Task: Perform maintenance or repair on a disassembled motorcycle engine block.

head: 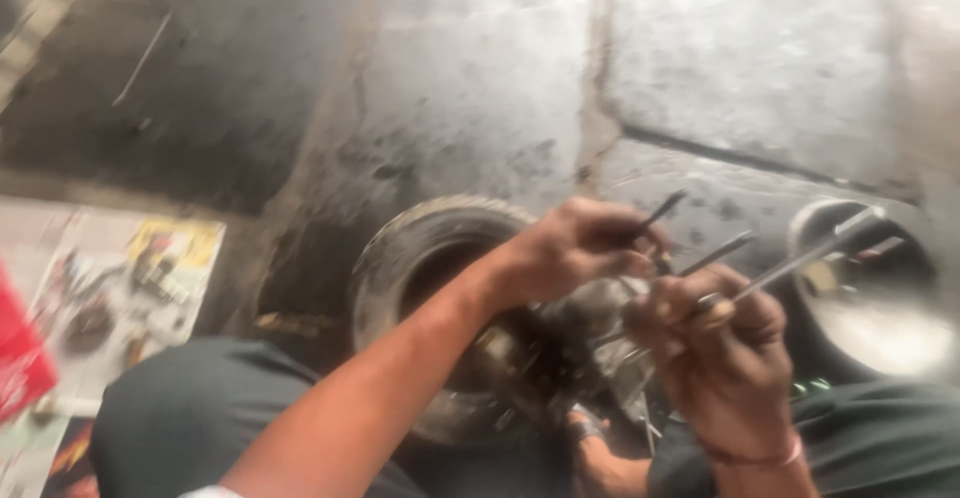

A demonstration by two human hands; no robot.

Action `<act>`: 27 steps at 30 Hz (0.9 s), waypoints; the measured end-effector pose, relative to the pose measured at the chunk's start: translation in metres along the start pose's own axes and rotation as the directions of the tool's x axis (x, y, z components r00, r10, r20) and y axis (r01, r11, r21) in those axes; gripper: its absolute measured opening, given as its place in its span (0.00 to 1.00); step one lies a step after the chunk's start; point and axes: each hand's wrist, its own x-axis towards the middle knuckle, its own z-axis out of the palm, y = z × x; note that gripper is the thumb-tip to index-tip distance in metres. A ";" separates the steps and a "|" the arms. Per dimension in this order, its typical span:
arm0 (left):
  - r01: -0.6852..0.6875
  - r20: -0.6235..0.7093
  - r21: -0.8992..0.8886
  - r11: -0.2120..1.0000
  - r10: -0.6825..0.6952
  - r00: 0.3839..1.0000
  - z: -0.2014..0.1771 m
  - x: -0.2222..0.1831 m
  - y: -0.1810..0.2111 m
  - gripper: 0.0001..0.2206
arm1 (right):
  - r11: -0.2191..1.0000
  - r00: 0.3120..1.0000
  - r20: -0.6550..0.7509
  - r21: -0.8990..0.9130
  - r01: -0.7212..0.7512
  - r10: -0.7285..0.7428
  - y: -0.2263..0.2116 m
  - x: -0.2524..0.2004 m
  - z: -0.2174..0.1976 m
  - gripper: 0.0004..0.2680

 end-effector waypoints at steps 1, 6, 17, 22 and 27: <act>-0.014 -0.034 0.012 1.000 0.014 0.999 0.001 0.000 -0.001 0.09 | 1.000 1.000 0.010 0.020 0.003 -0.003 -0.002 -0.002 0.004 0.08; 0.006 -0.213 -0.001 1.000 -0.006 0.977 0.021 0.003 0.008 0.10 | 0.994 0.994 -0.103 0.094 0.058 -0.048 -0.002 -0.012 0.009 0.07; 0.201 -0.471 0.202 0.958 -0.085 0.878 0.034 0.021 0.010 0.14 | 0.990 0.931 -0.358 0.087 0.110 -0.072 -0.011 0.003 -0.016 0.06; 0.240 -0.325 0.312 0.919 -0.134 0.936 0.002 0.003 -0.007 0.11 | 0.988 0.994 -0.105 0.157 0.017 -0.001 -0.016 0.005 -0.039 0.08; 0.377 -0.030 0.558 0.739 -0.436 0.899 -0.011 -0.036 -0.025 0.59 | 0.989 0.999 0.052 0.146 -0.008 0.001 -0.026 -0.002 -0.064 0.10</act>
